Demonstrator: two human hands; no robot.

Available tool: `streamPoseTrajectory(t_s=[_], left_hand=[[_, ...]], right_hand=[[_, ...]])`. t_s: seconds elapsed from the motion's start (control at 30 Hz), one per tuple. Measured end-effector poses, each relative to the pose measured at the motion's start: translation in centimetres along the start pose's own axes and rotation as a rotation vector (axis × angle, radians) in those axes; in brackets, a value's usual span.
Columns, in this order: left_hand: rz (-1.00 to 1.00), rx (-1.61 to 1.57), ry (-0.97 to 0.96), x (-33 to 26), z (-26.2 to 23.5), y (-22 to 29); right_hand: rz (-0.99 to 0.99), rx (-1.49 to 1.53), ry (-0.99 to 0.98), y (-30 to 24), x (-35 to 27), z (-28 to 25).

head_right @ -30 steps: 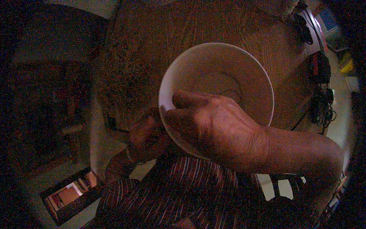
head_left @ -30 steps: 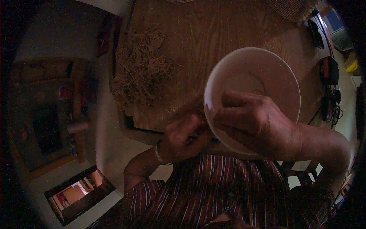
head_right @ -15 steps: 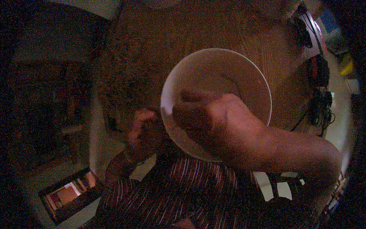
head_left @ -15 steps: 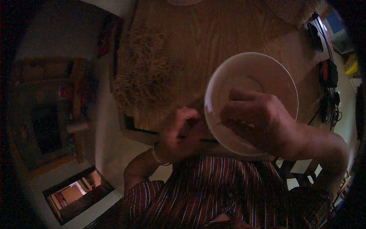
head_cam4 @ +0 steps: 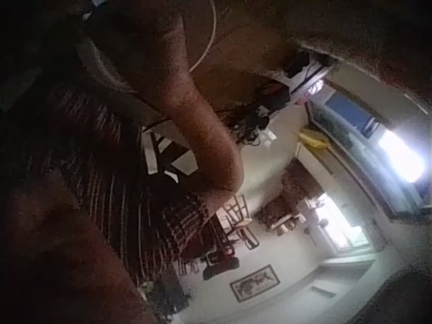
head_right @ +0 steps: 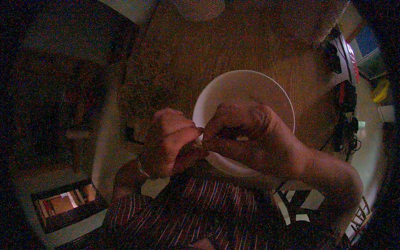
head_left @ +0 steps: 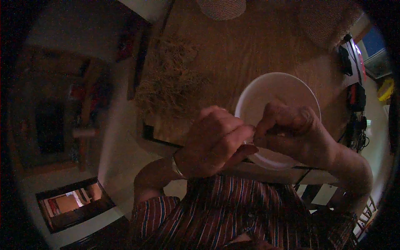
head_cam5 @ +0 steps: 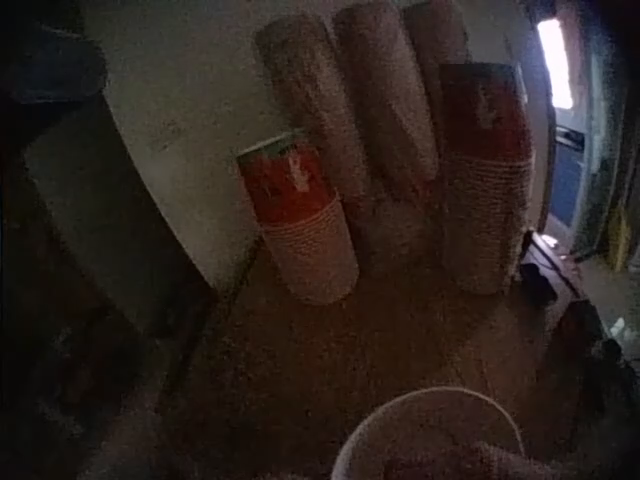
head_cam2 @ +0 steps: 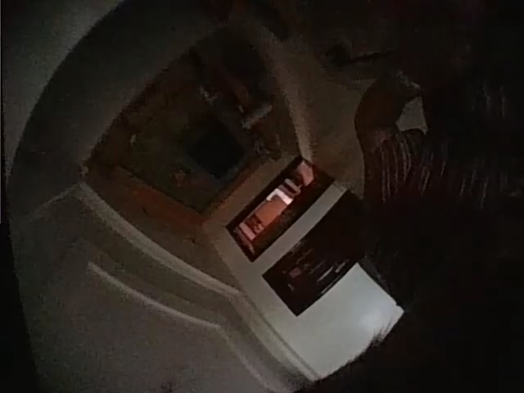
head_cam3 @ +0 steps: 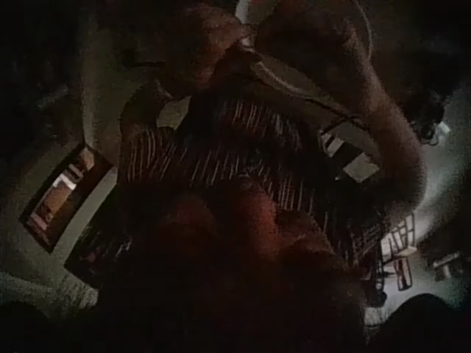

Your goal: Organizing and preparing stacks of paper cups using rubber bands.

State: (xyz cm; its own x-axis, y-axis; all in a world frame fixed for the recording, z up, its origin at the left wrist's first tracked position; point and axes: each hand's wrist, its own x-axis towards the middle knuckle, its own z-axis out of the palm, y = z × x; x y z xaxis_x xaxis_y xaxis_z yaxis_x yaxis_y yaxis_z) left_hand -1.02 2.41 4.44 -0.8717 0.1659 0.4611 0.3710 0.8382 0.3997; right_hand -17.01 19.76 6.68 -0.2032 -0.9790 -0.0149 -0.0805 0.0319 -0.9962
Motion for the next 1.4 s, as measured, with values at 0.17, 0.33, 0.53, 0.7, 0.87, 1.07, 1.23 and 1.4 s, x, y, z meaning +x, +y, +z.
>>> streamPoseTrajectory(t_s=[0.17, 0.33, 0.53, 0.7, 0.87, 1.07, 1.23, 1.4], left_hand=[[0.084, 0.088, 0.046, 0.5, 3.2, 0.6], [0.096, 0.075, 0.021, 1.2, 2.9, 1.2], [0.037, -0.111, 0.03, 1.4, 3.7, 1.3], [-0.002, -0.175, 0.025, 1.5, 3.7, 1.6], [-0.035, -0.121, 0.036, 1.7, 3.3, 2.2], [-0.043, -0.15, 0.0, 1.6, 3.0, 2.3], [-0.122, -0.149, -0.021, 2.0, 2.5, 2.8], [-0.13, -0.159, -0.105, 2.4, 1.8, 2.3]], right_hand=[[0.002, 0.027, -0.058, 2.3, -1.9, -1.3], [-0.017, 0.071, -0.054, 3.4, -2.6, -1.5], [-0.029, 0.033, -0.038, 2.8, -2.7, -1.4], [-0.099, -0.041, 0.005, 2.6, -2.8, -1.1], [-0.14, -0.061, 0.042, 3.0, -2.7, -0.8], [-0.024, -0.064, 0.028, 2.3, -3.2, -0.6], [-0.049, -0.102, 0.018, 2.4, -3.3, -0.7], [-0.116, -0.217, -0.012, 2.1, -3.1, -1.2]])
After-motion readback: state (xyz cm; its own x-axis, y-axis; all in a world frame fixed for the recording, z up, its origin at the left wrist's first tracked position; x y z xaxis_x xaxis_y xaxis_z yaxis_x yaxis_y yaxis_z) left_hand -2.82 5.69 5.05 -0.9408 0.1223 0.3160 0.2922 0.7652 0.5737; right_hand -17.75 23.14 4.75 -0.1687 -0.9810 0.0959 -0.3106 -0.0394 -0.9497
